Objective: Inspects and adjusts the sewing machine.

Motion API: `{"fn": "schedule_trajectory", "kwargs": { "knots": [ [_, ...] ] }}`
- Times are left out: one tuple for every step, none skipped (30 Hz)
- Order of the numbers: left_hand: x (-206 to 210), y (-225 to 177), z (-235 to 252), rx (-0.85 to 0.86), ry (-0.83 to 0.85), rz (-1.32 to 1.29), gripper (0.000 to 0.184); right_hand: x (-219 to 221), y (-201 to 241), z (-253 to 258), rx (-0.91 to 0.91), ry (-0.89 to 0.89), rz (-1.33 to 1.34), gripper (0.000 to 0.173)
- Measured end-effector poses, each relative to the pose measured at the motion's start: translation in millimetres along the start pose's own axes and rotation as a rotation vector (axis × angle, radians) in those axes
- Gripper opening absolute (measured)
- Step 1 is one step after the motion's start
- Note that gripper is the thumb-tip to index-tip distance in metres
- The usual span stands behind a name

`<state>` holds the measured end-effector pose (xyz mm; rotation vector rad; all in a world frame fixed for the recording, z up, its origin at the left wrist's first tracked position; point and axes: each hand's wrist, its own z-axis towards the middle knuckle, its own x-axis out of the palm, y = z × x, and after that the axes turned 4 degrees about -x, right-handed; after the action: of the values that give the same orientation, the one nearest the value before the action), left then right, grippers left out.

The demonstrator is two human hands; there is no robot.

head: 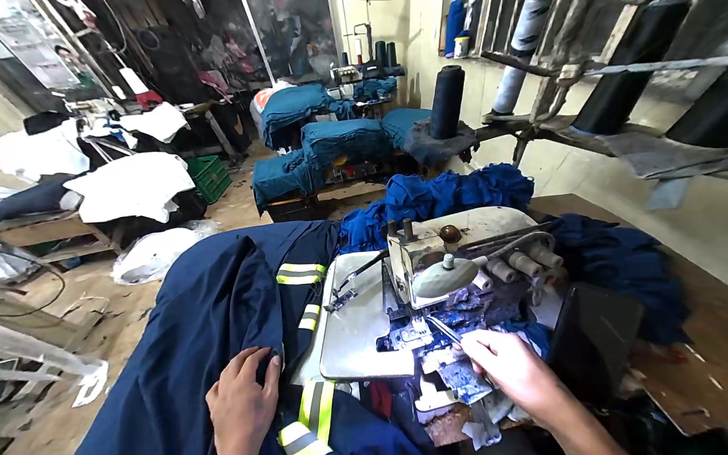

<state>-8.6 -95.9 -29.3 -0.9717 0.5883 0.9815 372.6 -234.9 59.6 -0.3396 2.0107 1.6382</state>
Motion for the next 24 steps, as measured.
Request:
{"fn": "schedule_trajectory", "kwargs": {
  "knots": [
    [-0.3,-0.4,-0.3,0.000,0.000,0.002,0.042,0.4,2.2,0.7,0.013,0.001,-0.004,0.028],
    [-0.5,-0.5,-0.5,-0.001,-0.003,0.002,0.042,0.8,2.8,1.6,0.018,0.002,-0.001,0.028],
    [-0.3,-0.3,-0.5,-0.004,-0.005,0.004,0.042,1.0,2.6,2.3,0.019,0.005,0.000,0.028],
    [-0.2,0.2,-0.4,-0.008,-0.004,0.006,0.042,1.1,2.2,2.7,0.021,0.008,0.004,0.028],
    [-0.2,0.4,-0.4,-0.010,-0.002,0.006,0.042,1.2,1.5,3.0,0.023,0.010,0.007,0.028],
    [-0.4,0.3,-0.5,-0.012,0.001,0.004,0.042,1.6,0.6,3.2,0.025,0.011,0.011,0.028],
    [-0.9,0.1,-0.7,-0.013,0.008,-0.001,0.042,1.9,-0.1,3.2,0.027,0.011,0.017,0.028],
    [-1.8,-0.2,-0.7,-0.013,0.018,-0.010,0.042,2.1,-0.5,2.8,0.028,0.012,0.025,0.028],
    [-2.4,-0.8,-0.7,-0.012,0.020,-0.015,0.041,2.3,-0.7,2.6,0.031,0.011,0.029,0.028],
    [-2.7,-1.5,-0.9,-0.012,0.018,-0.018,0.041,2.5,-1.0,2.6,0.033,0.009,0.030,0.028],
    [-2.9,-1.8,-1.1,-0.010,0.016,-0.017,0.042,2.5,-1.2,2.9,0.035,0.010,0.027,0.028],
    [-2.7,-1.6,-1.2,-0.008,0.013,-0.015,0.042,2.4,-1.1,3.2,0.036,0.012,0.024,0.028],
    [-2.1,-0.7,-1.2,-0.009,0.013,-0.009,0.042,2.2,-0.9,3.4,0.037,0.016,0.019,0.029],
    [-1.2,0.1,-1.2,-0.008,0.009,-0.004,0.043,2.0,-0.8,3.6,0.037,0.017,0.016,0.028],
    [-0.5,0.8,-1.2,-0.008,0.009,-0.003,0.043,1.8,-0.8,3.4,0.033,0.016,0.018,0.028],
    [-0.3,0.7,-1.2,-0.008,0.006,-0.004,0.043,1.5,-1.1,3.0,0.031,0.014,0.025,0.028],
    [-0.2,0.6,-1.2,-0.009,0.004,-0.006,0.043,1.1,-1.6,2.4,0.026,0.009,0.030,0.028],
    [-0.2,0.5,-1.1,-0.012,0.004,-0.008,0.042,1.0,-2.6,2.0,0.016,0.001,0.033,0.027],
    [0.0,0.8,-1.2,-0.013,0.005,-0.009,0.042,1.0,-3.7,1.8,0.008,-0.004,0.034,0.027],
    [0.5,1.5,-1.1,-0.011,0.001,-0.006,0.043,1.4,-4.6,1.9,0.004,-0.007,0.038,0.027],
    [0.7,1.5,-1.1,-0.011,-0.001,-0.005,0.043,2.0,-5.2,2.0,0.004,-0.007,0.043,0.027],
    [-0.3,-0.3,-1.0,-0.019,0.001,-0.008,0.042,2.3,-4.9,2.3,0.008,-0.002,0.045,0.028],
    [-3.5,-5.7,-0.7,-0.041,0.014,-0.016,0.041,2.5,-3.9,2.7,0.011,0.005,0.044,0.028],
    [-9.9,-15.1,-0.4,-0.086,0.040,-0.033,0.040,2.9,-2.3,3.1,0.012,0.010,0.043,0.028]
  ]
}}
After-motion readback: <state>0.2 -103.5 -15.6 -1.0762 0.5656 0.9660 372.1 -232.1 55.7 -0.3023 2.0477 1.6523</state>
